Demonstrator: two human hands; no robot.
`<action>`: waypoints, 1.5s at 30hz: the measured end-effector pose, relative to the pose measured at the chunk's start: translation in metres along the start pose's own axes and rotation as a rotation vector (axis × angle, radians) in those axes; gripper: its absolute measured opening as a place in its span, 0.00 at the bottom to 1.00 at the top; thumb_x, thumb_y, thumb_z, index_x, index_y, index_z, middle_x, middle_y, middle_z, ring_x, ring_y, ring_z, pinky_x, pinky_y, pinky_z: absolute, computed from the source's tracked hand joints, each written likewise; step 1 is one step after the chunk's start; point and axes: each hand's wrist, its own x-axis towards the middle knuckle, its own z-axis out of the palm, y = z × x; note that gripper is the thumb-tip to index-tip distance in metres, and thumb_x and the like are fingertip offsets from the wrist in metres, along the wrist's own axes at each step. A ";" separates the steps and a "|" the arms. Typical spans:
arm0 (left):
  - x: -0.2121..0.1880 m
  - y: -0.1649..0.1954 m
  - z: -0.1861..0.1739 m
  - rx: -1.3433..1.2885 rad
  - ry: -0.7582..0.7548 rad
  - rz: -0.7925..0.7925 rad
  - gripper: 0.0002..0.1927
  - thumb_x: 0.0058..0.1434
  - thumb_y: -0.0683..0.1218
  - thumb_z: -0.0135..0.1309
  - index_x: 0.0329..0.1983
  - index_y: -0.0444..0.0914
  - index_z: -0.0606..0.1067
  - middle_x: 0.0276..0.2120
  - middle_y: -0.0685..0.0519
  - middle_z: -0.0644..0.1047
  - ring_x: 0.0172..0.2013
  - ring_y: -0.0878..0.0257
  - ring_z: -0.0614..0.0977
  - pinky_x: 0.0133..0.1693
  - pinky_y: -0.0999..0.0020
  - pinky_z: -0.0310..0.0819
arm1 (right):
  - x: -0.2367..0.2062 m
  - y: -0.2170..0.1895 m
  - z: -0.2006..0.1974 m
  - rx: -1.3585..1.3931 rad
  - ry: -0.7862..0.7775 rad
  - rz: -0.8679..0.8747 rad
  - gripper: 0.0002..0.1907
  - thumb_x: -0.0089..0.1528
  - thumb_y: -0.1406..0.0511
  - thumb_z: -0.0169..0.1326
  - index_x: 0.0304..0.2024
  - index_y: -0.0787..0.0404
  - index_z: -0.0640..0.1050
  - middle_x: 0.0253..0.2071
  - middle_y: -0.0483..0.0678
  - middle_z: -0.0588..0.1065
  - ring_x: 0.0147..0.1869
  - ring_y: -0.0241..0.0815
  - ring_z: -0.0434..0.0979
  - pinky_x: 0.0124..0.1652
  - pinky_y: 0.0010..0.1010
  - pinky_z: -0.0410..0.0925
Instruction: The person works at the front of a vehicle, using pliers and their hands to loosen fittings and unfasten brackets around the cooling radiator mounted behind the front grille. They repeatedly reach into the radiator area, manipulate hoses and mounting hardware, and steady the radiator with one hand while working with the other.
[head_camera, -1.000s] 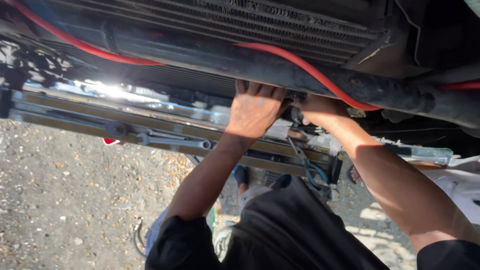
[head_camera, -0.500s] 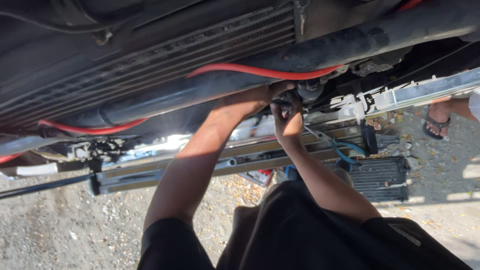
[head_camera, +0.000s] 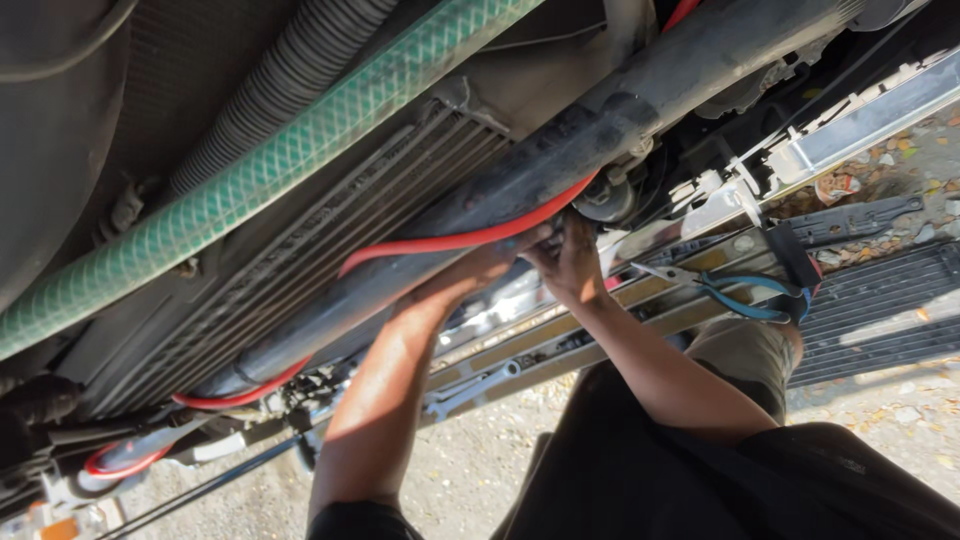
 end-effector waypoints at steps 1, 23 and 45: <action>0.000 -0.001 0.005 0.332 -0.023 0.107 0.21 0.71 0.58 0.47 0.53 0.38 0.77 0.45 0.46 0.80 0.46 0.53 0.81 0.52 0.54 0.75 | 0.000 -0.001 -0.001 0.066 -0.098 0.167 0.42 0.58 0.51 0.66 0.63 0.67 0.64 0.52 0.59 0.74 0.54 0.55 0.78 0.55 0.44 0.73; 0.007 0.014 0.012 0.682 -0.116 0.168 0.22 0.63 0.58 0.52 0.53 0.40 0.76 0.45 0.44 0.80 0.44 0.49 0.81 0.49 0.50 0.75 | 0.012 -0.015 -0.023 -0.150 0.027 -0.251 0.42 0.55 0.56 0.66 0.61 0.74 0.64 0.54 0.73 0.71 0.56 0.75 0.72 0.56 0.54 0.68; -0.060 0.067 0.048 0.317 0.184 -0.554 0.44 0.45 0.73 0.62 0.57 0.41 0.74 0.53 0.38 0.76 0.48 0.36 0.81 0.46 0.37 0.73 | 0.032 -0.002 -0.048 -0.023 -0.230 -0.269 0.32 0.60 0.56 0.62 0.59 0.73 0.71 0.47 0.64 0.78 0.43 0.61 0.81 0.42 0.40 0.75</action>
